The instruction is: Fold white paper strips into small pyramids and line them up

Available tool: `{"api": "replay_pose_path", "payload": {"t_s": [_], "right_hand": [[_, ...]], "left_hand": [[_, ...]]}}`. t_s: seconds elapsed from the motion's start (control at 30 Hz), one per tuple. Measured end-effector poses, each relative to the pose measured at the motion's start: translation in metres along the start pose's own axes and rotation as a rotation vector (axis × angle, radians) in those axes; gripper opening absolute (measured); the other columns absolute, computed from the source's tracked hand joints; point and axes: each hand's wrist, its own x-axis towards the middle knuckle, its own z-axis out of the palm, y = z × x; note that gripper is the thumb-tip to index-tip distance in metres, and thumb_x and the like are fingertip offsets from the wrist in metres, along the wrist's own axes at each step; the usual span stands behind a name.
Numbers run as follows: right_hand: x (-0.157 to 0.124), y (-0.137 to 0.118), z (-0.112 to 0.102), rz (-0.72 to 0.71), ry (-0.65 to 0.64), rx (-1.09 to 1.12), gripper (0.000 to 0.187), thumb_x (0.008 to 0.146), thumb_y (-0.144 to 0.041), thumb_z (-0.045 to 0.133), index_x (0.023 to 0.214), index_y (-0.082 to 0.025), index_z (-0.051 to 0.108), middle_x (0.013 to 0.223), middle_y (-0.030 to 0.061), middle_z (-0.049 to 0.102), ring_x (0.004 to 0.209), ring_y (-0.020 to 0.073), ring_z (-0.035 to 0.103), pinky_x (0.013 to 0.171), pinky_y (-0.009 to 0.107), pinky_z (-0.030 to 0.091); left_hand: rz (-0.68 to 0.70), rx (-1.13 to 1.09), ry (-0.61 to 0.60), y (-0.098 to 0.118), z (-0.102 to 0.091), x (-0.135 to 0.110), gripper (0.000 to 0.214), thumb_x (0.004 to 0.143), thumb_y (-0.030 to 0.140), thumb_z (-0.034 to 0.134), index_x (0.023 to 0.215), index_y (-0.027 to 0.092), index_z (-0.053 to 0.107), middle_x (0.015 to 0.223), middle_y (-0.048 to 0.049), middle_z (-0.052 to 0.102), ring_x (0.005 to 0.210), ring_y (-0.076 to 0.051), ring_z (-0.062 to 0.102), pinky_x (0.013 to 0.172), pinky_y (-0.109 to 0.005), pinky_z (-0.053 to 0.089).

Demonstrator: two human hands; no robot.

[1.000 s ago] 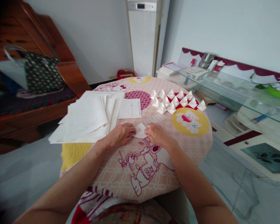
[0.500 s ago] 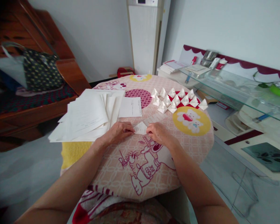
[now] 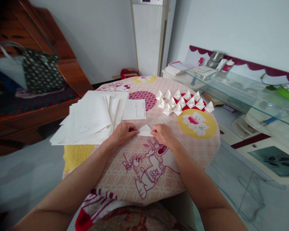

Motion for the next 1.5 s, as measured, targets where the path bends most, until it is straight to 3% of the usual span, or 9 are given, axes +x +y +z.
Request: {"api": "replay_pose_path", "payload": {"t_s": [0.47, 0.7, 1.5], "right_hand": [[0.0024, -0.0018, 0.0031, 0.054, 0.002, -0.05, 0.014, 0.088, -0.016, 0.068, 0.077, -0.013, 0.075, 0.075, 0.0072, 0.072, 0.07, 0.0175, 0.06, 0.064, 0.027, 0.034], [0.0031, -0.0012, 0.0041, 0.051, 0.014, -0.051, 0.013, 0.087, -0.016, 0.069, 0.075, -0.014, 0.074, 0.073, 0.0061, 0.07, 0.067, 0.0162, 0.058, 0.063, 0.027, 0.034], [0.0066, -0.0018, 0.0037, 0.08, -0.001, -0.044, 0.015, 0.086, -0.017, 0.068, 0.074, -0.012, 0.075, 0.067, 0.0041, 0.067, 0.064, 0.0148, 0.054, 0.061, 0.027, 0.032]], "left_hand": [[-0.054, 0.093, 0.009, 0.0031, 0.0035, 0.0054, 0.014, 0.083, 0.026, 0.071, 0.08, 0.017, 0.081, 0.074, -0.0064, 0.074, 0.069, -0.017, 0.061, 0.069, -0.03, 0.042], [-0.062, 0.152, -0.011, 0.0057, 0.0036, 0.0062, 0.016, 0.086, 0.027, 0.07, 0.085, 0.015, 0.081, 0.081, -0.0092, 0.077, 0.074, -0.019, 0.064, 0.071, -0.031, 0.043], [0.004, 0.117, 0.007, 0.0012, 0.0039, 0.0081, 0.014, 0.084, 0.025, 0.07, 0.076, 0.015, 0.078, 0.074, -0.0079, 0.074, 0.069, -0.018, 0.061, 0.068, -0.03, 0.042]]}}
